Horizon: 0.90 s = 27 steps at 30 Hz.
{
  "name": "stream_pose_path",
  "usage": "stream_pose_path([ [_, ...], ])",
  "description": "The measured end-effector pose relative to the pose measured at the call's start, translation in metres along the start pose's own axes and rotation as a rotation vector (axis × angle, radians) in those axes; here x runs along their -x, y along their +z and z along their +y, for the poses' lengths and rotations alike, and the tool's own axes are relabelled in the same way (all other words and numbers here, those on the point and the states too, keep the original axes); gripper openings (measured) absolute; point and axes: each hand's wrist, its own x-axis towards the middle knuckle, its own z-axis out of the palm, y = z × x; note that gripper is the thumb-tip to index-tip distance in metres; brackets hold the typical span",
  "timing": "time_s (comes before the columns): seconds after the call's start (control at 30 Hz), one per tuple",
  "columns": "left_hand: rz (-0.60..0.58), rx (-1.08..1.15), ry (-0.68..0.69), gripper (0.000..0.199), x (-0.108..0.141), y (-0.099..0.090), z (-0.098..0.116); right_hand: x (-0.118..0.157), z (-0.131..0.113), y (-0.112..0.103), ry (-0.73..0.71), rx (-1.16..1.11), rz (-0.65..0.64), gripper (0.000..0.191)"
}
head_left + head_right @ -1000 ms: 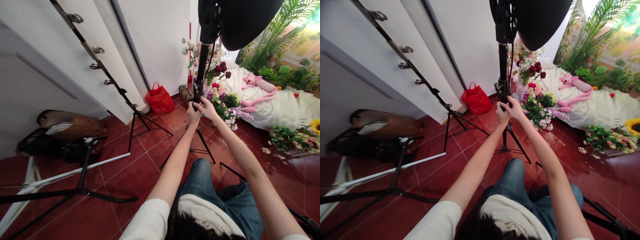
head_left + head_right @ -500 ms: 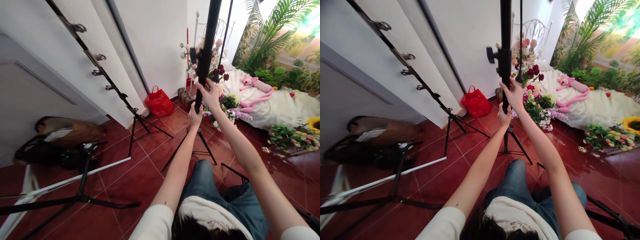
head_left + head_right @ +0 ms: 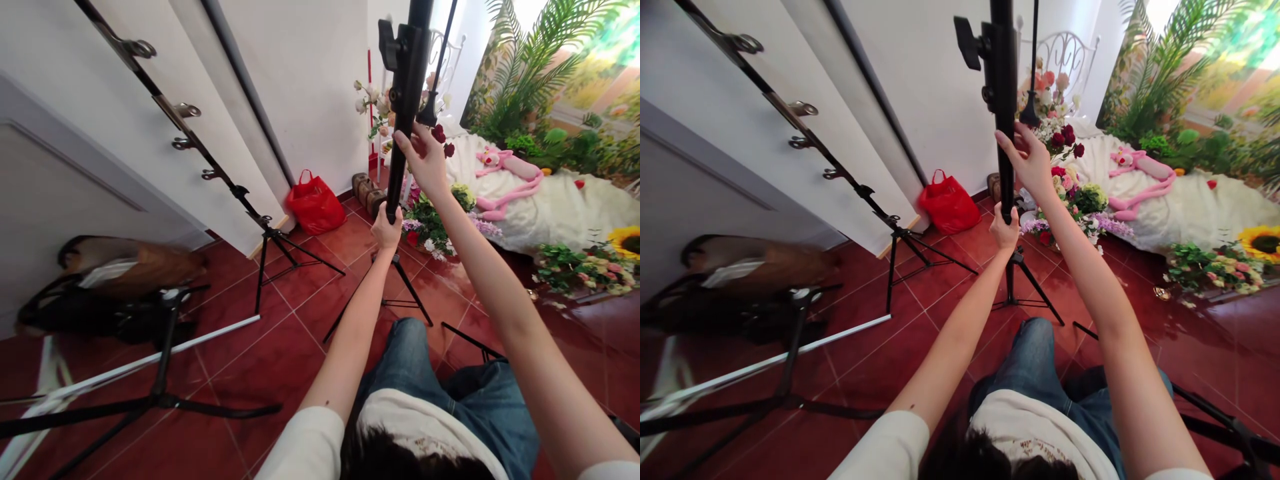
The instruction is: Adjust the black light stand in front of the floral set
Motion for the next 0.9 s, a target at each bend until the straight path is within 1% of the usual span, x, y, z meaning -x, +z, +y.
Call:
stream_pose_path([
  [0.07, 0.001, -0.002, 0.003, 0.051, 0.0, 0.0, 0.0, 0.017, 0.004, -0.008, 0.055, 0.014, 0.001, 0.056],
  [0.13, 0.004, -0.003, 0.005, 0.052, 0.001, 0.0, 0.0, 0.041, 0.013, -0.018, 0.137, 0.061, -0.015, 0.058],
  [0.23, 0.018, -0.023, 0.0, 0.054, 0.0, 0.001, -0.001, 0.081, 0.031, -0.034, 0.242, 0.219, -0.085, 0.07],
  [0.33, 0.028, -0.05, 0.011, 0.053, 0.0, 0.002, -0.002, 0.106, 0.048, -0.041, 0.26, 0.366, -0.166, 0.078],
  [0.4, 0.039, -0.055, 0.022, 0.052, -0.001, 0.002, -0.002, 0.11, 0.056, -0.04, 0.227, 0.423, -0.207, 0.078],
  [0.47, 0.047, -0.054, 0.026, 0.05, -0.001, 0.002, -0.001, 0.109, 0.063, -0.036, 0.187, 0.453, -0.233, 0.076],
  [0.57, 0.049, -0.057, 0.018, 0.047, -0.001, 0.001, 0.0, 0.103, 0.074, -0.028, 0.184, 0.426, -0.225, 0.072],
  [0.63, 0.052, -0.056, 0.011, 0.045, -0.001, 0.001, 0.001, 0.1, 0.082, -0.023, 0.248, 0.34, -0.164, 0.065],
  [0.73, 0.055, -0.049, 0.011, 0.045, -0.001, 0.002, 0.001, 0.098, 0.091, -0.015, 0.421, 0.104, -0.027, 0.05],
  [0.8, 0.057, -0.049, 0.011, 0.045, -0.001, 0.002, 0.0, 0.097, 0.094, -0.009, 0.514, -0.046, 0.041, 0.042],
  [0.9, 0.061, -0.048, 0.016, 0.046, 0.0, 0.002, -0.002, 0.094, 0.092, 0.002, 0.582, -0.126, 0.155, 0.04],
])
